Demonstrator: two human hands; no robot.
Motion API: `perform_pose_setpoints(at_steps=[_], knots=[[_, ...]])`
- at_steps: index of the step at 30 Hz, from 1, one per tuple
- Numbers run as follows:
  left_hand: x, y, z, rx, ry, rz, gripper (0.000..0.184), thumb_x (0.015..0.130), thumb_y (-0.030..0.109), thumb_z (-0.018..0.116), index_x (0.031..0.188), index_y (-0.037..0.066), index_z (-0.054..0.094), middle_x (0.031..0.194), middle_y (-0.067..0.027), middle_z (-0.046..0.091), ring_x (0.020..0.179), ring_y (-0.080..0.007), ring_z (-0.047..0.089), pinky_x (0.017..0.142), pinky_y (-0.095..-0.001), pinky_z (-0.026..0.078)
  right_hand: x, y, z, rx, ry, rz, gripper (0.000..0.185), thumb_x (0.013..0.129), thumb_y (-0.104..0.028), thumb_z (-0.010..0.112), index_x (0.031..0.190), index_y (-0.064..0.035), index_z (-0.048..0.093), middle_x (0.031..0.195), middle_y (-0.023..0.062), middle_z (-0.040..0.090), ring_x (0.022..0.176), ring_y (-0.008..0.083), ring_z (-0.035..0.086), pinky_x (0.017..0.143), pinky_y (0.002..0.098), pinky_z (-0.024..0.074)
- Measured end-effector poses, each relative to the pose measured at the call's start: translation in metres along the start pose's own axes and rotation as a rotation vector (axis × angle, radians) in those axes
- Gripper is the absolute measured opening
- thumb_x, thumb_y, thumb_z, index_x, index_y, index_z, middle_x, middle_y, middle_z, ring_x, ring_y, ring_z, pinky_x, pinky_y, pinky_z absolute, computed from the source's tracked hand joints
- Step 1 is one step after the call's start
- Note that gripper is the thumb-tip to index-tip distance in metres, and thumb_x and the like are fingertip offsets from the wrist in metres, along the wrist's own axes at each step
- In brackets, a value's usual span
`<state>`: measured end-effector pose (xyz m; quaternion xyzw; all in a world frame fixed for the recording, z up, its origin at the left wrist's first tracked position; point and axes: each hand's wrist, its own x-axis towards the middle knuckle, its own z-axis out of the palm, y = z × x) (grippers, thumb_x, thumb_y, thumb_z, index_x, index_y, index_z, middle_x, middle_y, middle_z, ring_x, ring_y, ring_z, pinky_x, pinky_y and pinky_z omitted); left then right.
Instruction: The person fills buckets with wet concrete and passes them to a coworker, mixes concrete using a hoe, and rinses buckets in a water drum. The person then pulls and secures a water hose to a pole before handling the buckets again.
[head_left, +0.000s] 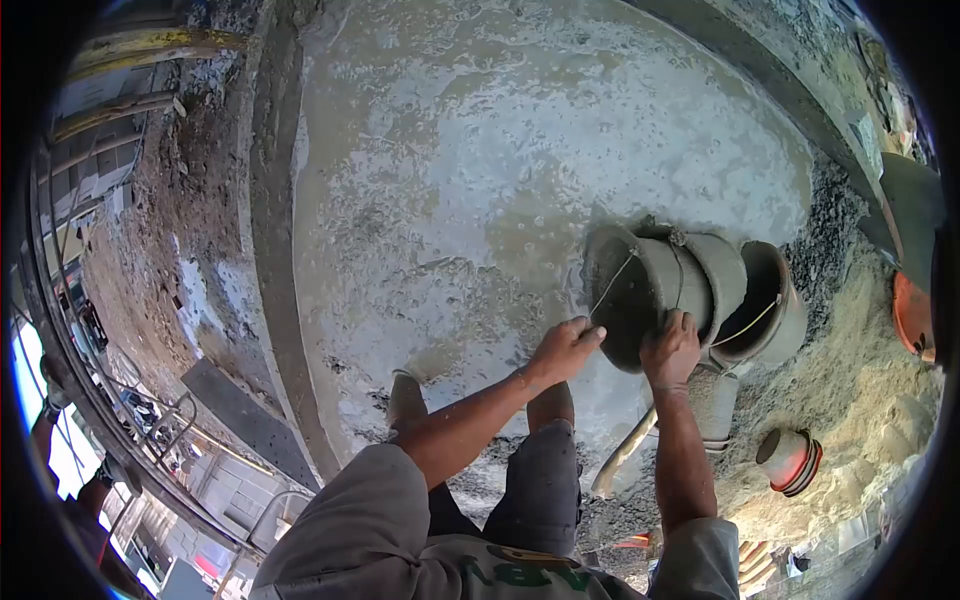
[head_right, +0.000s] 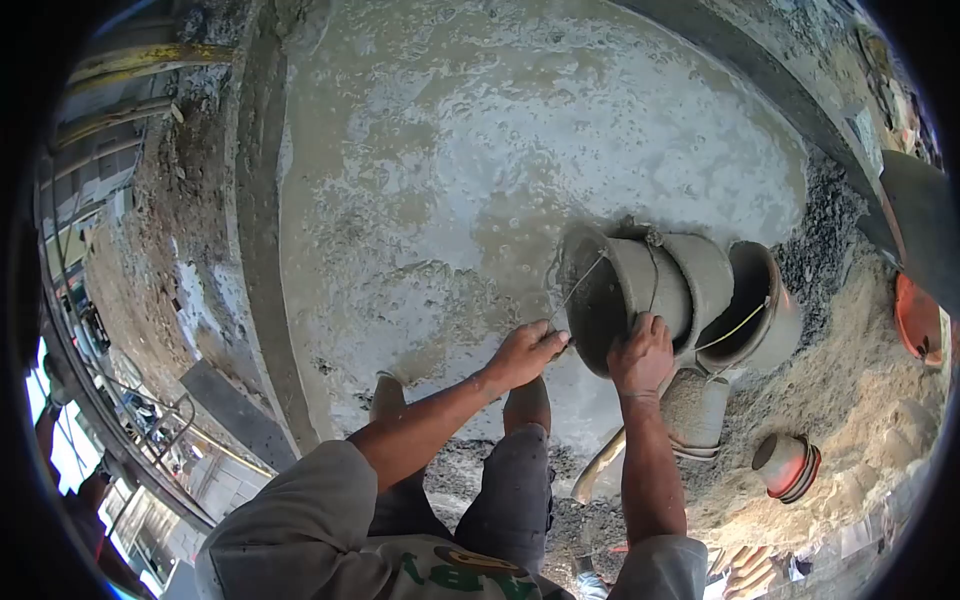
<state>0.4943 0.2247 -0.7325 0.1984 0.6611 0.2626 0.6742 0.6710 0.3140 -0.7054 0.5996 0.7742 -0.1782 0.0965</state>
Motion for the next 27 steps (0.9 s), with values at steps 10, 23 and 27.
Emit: perform_pose_setpoints(at_steps=[10,23,27], knots=[[-0.065,0.072,-0.151,-0.206,0.305,0.397,0.034,0.091,0.030,0.057,0.114,0.005,0.061,0.071,0.0025,0.051,0.064,-0.0049,0.045,0.059,-0.0235,0.040,0.058,-0.166,0.018,0.623,0.129,-0.077,0.027,0.065,-0.006,0.063,0.090,-0.0044,0.053,0.081,0.0174,0.054,0.077,0.0383,0.056,0.068,0.0423,0.0454],[0.044,-0.199,-0.292,-1.045,0.231,0.114,0.053,0.091,0.052,0.047,0.056,0.012,0.041,0.050,0.0024,0.032,0.047,-0.0132,0.033,0.058,-0.0284,0.038,0.116,-0.317,0.161,0.354,0.118,-0.317,0.096,0.064,-0.005,0.072,0.145,-0.0171,0.021,0.141,0.0322,0.021,0.133,0.0483,0.017,0.109,0.0444,0.0255],[-0.014,-0.255,-0.288,-1.164,0.210,0.188,0.052,0.090,0.048,0.050,0.055,0.012,0.038,0.049,0.0029,0.030,0.046,-0.0119,0.031,0.062,-0.0274,0.038,0.067,-0.369,0.190,0.210,-0.034,-0.370,0.094,0.065,0.001,0.063,0.146,-0.0187,0.019,0.141,0.0361,0.014,0.133,0.0498,0.013,0.110,0.0451,0.0226]])
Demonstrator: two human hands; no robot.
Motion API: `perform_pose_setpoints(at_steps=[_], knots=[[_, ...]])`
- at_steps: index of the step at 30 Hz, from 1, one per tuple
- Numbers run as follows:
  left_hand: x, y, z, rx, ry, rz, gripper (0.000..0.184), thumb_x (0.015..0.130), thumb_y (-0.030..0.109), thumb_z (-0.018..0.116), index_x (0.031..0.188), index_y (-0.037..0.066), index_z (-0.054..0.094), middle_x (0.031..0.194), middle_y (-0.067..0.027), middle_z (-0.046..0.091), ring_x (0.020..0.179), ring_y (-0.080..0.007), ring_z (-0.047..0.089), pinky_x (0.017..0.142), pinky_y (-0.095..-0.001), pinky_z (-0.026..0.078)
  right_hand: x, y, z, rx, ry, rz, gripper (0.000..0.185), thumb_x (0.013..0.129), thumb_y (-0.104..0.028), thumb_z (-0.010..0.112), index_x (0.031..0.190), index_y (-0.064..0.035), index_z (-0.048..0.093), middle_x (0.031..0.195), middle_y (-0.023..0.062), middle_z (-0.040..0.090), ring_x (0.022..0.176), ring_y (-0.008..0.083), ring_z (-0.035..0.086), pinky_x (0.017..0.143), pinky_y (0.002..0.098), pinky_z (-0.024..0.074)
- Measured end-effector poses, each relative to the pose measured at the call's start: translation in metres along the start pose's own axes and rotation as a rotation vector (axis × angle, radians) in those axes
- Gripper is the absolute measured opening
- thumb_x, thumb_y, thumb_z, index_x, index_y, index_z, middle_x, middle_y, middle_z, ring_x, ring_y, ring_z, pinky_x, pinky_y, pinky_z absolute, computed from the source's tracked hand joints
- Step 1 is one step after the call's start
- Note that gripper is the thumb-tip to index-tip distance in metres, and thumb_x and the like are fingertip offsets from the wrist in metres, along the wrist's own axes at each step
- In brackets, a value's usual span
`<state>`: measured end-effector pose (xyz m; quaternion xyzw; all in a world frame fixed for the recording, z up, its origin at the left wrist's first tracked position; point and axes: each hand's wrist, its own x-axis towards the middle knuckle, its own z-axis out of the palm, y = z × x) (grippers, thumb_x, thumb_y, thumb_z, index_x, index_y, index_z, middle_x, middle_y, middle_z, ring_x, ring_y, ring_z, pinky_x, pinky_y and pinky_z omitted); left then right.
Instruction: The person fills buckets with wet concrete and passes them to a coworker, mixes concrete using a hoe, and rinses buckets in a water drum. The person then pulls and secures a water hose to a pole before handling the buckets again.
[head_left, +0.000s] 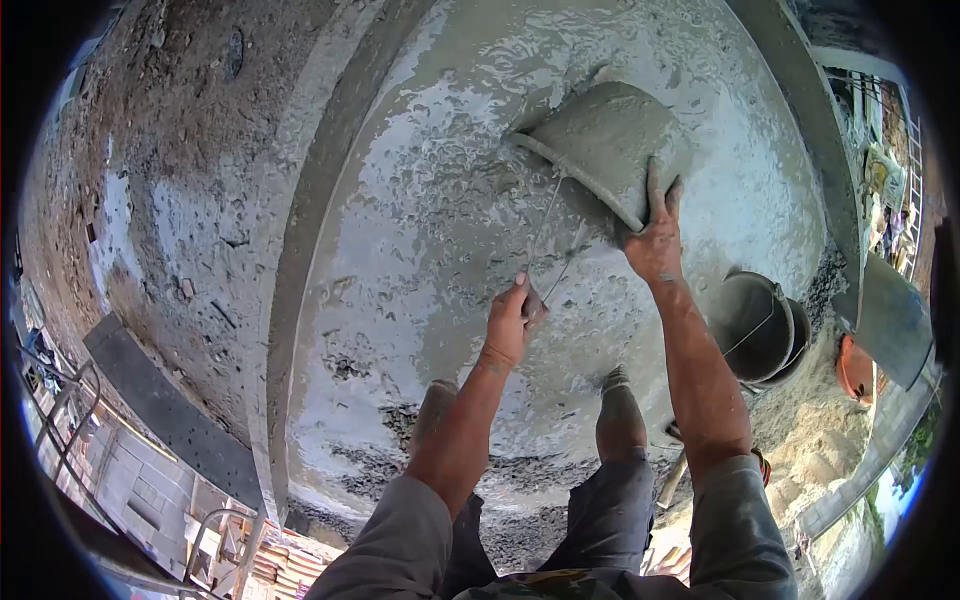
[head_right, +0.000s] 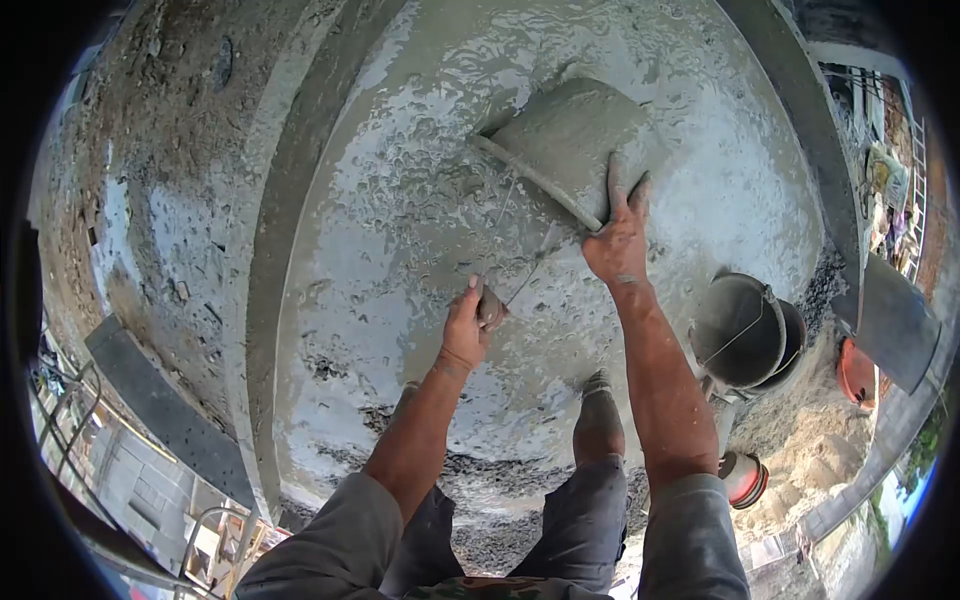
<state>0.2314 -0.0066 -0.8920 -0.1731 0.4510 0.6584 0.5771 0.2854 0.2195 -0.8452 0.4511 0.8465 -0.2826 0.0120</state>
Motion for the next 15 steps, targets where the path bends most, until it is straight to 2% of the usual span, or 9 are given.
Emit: perform_pose_setpoints(at_steps=[2,6,9,11,12,13,14,15], knots=[[-0.046,0.012,-0.016,-0.042,0.091,0.048,0.048,0.090,0.043,0.052,0.055,0.012,0.038,0.049,0.0032,0.030,0.046,-0.0111,0.031,0.061,-0.0273,0.036,-0.025,-0.025,0.026,0.028,-0.034,-0.004,0.094,0.063,0.003,0.060,0.146,-0.0182,0.020,0.141,0.0371,0.013,0.132,0.0522,0.011,0.109,0.0499,0.0210],[-0.113,0.046,-0.053,-0.007,0.263,0.091,0.041,0.088,0.036,0.055,0.058,0.013,0.040,0.051,0.0036,0.031,0.046,-0.0097,0.031,0.053,-0.0285,0.031,-0.083,-0.088,0.077,0.010,-0.138,0.087,0.091,0.065,-0.002,0.058,0.146,-0.0183,0.019,0.139,0.0402,0.011,0.131,0.0561,0.005,0.107,0.0561,0.0193],[-0.148,0.081,-0.032,0.084,0.479,0.032,0.036,0.086,0.035,0.058,0.061,0.012,0.044,0.052,0.0038,0.032,0.048,-0.0090,0.032,0.050,-0.0291,0.029,-0.096,-0.123,0.082,-0.053,-0.222,0.191,0.088,0.065,-0.002,0.057,0.145,-0.0222,0.025,0.140,0.0345,0.021,0.129,0.0493,0.026,0.104,0.0486,0.0301],[-0.151,0.099,0.008,0.221,0.525,0.057,0.036,0.084,0.036,0.061,0.063,0.011,0.045,0.055,0.0037,0.034,0.048,-0.0088,0.032,0.050,-0.0281,0.029,-0.079,-0.102,0.064,0.128,-0.399,0.153,0.079,0.067,-0.008,0.059,0.141,-0.0196,0.033,0.132,0.0325,0.036,0.120,0.0440,0.041,0.098,0.0455,0.0374],[-0.150,0.107,0.033,0.286,0.539,0.070,0.036,0.083,0.036,0.063,0.064,0.011,0.046,0.056,0.0037,0.035,0.049,-0.0087,0.032,0.051,-0.0276,0.029,-0.071,-0.085,0.047,0.281,-0.490,0.264,0.074,0.068,-0.011,0.060,0.138,-0.0172,0.037,0.125,0.0308,0.044,0.113,0.0416,0.048,0.094,0.0439,0.0408],[-0.157,0.125,0.074,0.364,0.505,0.068,0.033,0.084,0.035,0.062,0.073,0.005,0.051,0.059,0.0021,0.042,0.053,-0.0106,0.039,0.053,-0.0281,0.033,-0.063,-0.068,0.031,0.422,-0.567,0.389,0.069,0.069,-0.014,0.061,0.135,-0.0148,0.041,0.119,0.0290,0.051,0.107,0.0392,0.054,0.090,0.0424,0.0441],[-0.165,0.134,0.114,0.428,0.473,0.061,0.034,0.085,0.033,0.060,0.082,0.000,0.057,0.063,0.0006,0.048,0.058,-0.0124,0.046,0.056,-0.0286,0.037,-0.057,-0.053,0.014,0.619,-0.657,0.648,0.063,0.070,-0.017,0.063,0.131,-0.0112,0.046,0.111,0.0265,0.058,0.100,0.0371,0.059,0.085,0.0409,0.0471],[-0.155,0.113,0.129,0.619,0.436,0.223,0.035,0.085,0.034,0.061,0.086,-0.001,0.057,0.065,-0.0006,0.050,0.059,-0.0130,0.048,0.057,-0.0290,0.038,-0.061,-0.042,0.013,0.533,-0.559,0.568,0.060,0.071,-0.018,0.063,0.128,-0.0093,0.047,0.111,0.0244,0.059,0.101,0.0376,0.059,0.086,0.0415,0.0466]])
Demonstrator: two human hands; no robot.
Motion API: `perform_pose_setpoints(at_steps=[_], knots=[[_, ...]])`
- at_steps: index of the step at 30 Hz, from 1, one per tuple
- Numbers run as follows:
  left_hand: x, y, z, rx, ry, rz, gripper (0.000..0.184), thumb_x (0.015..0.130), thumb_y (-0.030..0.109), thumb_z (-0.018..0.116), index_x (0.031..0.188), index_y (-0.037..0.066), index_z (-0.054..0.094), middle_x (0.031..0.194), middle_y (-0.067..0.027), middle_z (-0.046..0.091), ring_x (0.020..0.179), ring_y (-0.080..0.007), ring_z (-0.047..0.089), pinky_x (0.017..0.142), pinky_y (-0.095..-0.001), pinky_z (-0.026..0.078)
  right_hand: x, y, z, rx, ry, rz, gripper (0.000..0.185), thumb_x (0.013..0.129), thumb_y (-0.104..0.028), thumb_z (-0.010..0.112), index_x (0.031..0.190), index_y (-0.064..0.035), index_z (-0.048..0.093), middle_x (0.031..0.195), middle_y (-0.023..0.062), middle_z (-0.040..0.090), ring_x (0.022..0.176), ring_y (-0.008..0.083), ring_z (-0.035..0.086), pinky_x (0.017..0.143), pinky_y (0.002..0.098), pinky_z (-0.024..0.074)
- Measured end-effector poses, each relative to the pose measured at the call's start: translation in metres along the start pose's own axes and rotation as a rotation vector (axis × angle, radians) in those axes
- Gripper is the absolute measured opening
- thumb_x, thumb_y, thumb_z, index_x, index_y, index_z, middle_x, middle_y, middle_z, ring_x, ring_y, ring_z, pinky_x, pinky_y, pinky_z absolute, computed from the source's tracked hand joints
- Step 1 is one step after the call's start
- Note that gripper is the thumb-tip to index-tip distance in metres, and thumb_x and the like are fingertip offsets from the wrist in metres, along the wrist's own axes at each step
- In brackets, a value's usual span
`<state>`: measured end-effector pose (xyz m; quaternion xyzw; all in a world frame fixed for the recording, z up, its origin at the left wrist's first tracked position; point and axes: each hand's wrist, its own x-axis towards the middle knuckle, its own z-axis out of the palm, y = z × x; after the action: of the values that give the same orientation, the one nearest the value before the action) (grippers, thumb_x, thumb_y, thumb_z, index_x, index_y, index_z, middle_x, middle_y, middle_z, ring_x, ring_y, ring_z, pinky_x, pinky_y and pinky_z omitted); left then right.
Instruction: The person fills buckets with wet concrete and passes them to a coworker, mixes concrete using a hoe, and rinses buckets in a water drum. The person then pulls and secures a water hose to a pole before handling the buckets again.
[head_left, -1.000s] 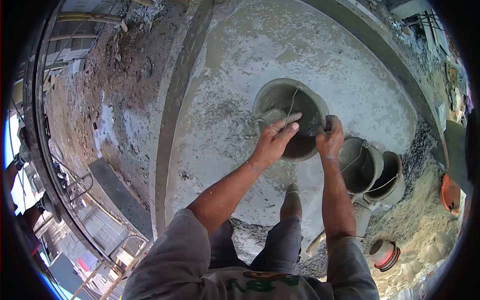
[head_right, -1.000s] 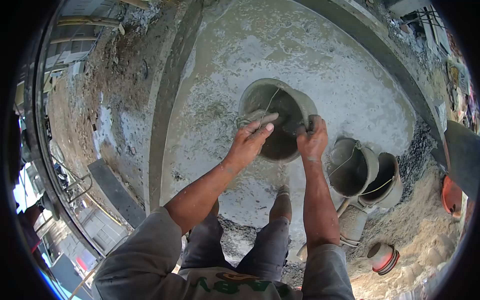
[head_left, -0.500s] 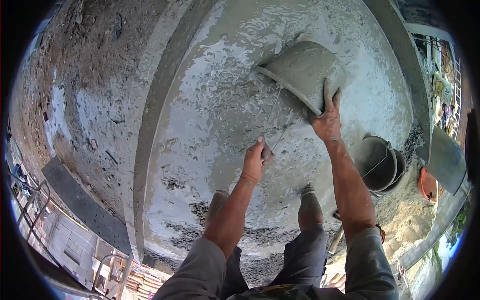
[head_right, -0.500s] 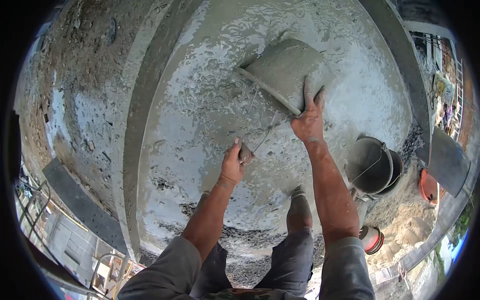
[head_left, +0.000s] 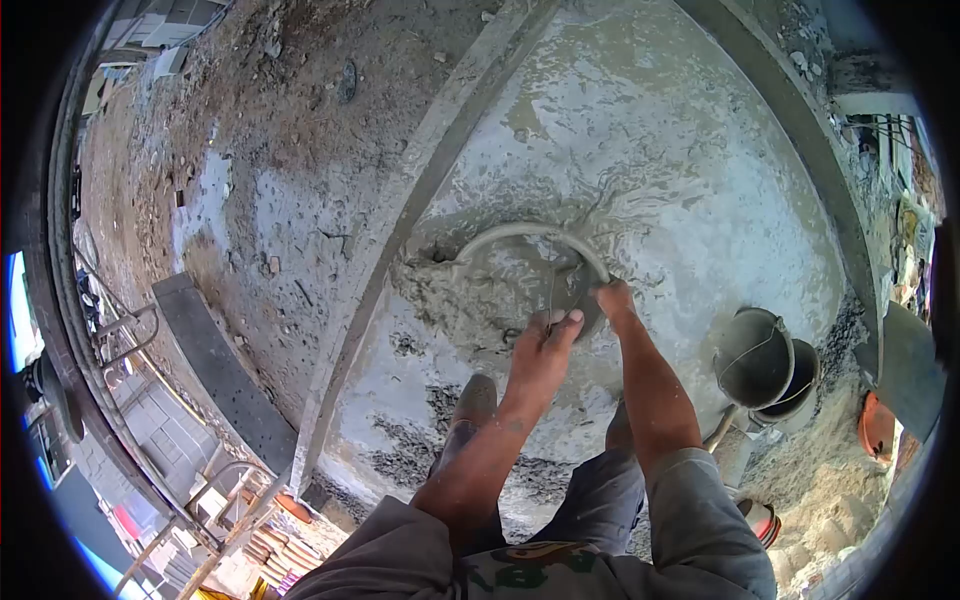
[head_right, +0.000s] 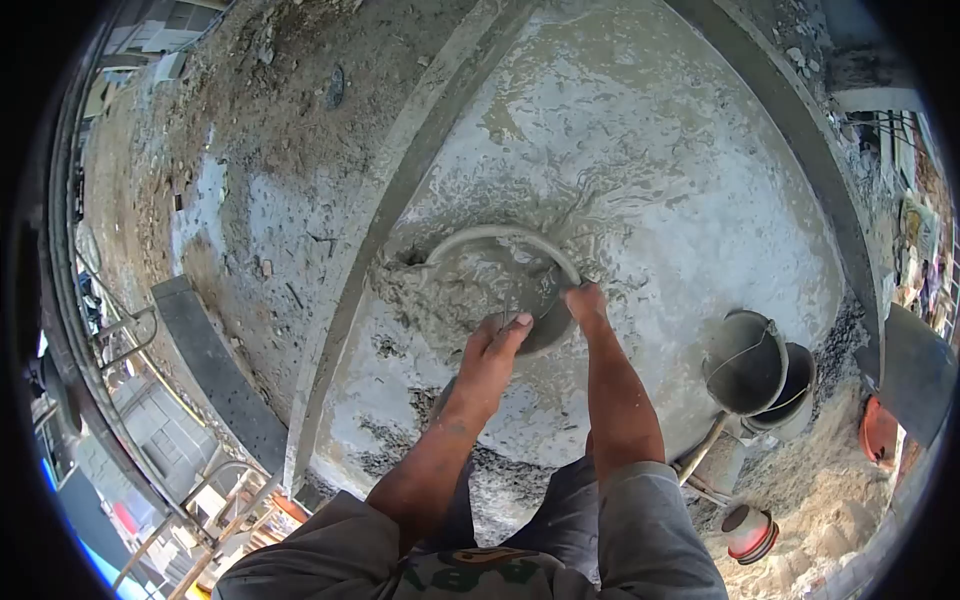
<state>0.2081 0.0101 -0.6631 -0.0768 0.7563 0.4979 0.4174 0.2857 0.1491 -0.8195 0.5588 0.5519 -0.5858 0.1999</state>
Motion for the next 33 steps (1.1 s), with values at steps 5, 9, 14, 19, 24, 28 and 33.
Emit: perform_pose_setpoints(at_steps=[5,9,14,19,24,28,33], knots=[[0.013,0.007,0.052,-0.024,-0.240,-0.111,0.040,0.084,0.035,0.062,0.100,-0.002,0.058,0.073,-0.0054,0.059,0.062,-0.0140,0.051,0.058,-0.0305,0.041,-0.046,0.069,-0.012,-0.176,0.202,-0.170,0.053,0.074,-0.021,0.060,0.123,-0.0038,0.050,0.112,0.0225,0.060,0.103,0.0395,0.056,0.089,0.0428,0.0448],[0.018,-0.068,-0.003,0.293,-0.195,0.027,0.035,0.086,0.036,0.061,0.088,0.001,0.063,0.068,-0.0029,0.057,0.060,-0.0111,0.046,0.057,-0.0280,0.039,-0.094,0.131,-0.064,-0.292,0.220,-0.170,0.051,0.073,-0.020,0.062,0.120,-0.0026,0.053,0.114,0.0230,0.059,0.109,0.0354,0.055,0.092,0.0390,0.0444],[0.000,-0.074,-0.001,0.100,0.003,-0.172,0.040,0.087,0.040,0.057,0.097,0.003,0.067,0.069,-0.0036,0.057,0.061,-0.0136,0.045,0.063,-0.0277,0.040,-0.169,0.207,-0.161,-0.565,0.280,0.087,0.047,0.072,-0.016,0.053,0.116,0.0003,0.056,0.101,0.0265,0.062,0.098,0.0386,0.060,0.086,0.0411,0.0479],[0.009,-0.016,-0.001,0.165,0.087,-0.135,0.050,0.080,0.045,0.064,0.096,-0.003,0.062,0.086,-0.0095,0.058,0.083,-0.0210,0.052,0.075,-0.0347,0.041,-0.297,0.170,-0.217,-0.566,0.511,-0.045,0.038,0.073,-0.020,0.056,0.106,-0.0024,0.063,0.095,0.0242,0.064,0.093,0.0365,0.062,0.085,0.0409,0.0481],[-0.126,0.184,-0.068,0.020,-0.082,-0.084,0.036,0.077,0.041,0.066,0.073,0.006,0.058,0.059,-0.0002,0.045,0.052,-0.0139,0.041,0.048,-0.0323,0.031,-0.354,0.166,-0.201,-0.456,0.537,-0.128,0.035,0.071,-0.019,0.059,0.102,-0.0039,0.065,0.087,0.0194,0.066,0.087,0.0320,0.063,0.088,0.0383,0.0457],[-0.238,0.312,-0.137,-0.203,-0.215,0.238,0.026,0.079,0.034,0.067,0.072,0.012,0.055,0.054,0.0070,0.036,0.046,-0.0057,0.030,0.042,-0.0261,0.021,-0.334,0.174,-0.209,-0.047,0.530,-0.021,0.035,0.069,-0.017,0.059,0.101,-0.0036,0.065,0.088,0.0192,0.067,0.086,0.0328,0.064,0.082,0.0400,0.0488],[-0.340,0.421,-0.228,-0.514,-0.400,0.606,0.028,0.086,0.034,0.060,0.072,0.012,0.051,0.051,0.0106,0.028,0.039,-0.0015,0.021,0.036,-0.0201,0.010,-0.357,0.165,-0.238,0.132,0.698,-0.257,0.034,0.072,-0.011,0.057,0.104,-0.0024,0.063,0.082,0.0197,0.066,0.066,0.0293,0.065,0.055,0.0374,0.0510]])
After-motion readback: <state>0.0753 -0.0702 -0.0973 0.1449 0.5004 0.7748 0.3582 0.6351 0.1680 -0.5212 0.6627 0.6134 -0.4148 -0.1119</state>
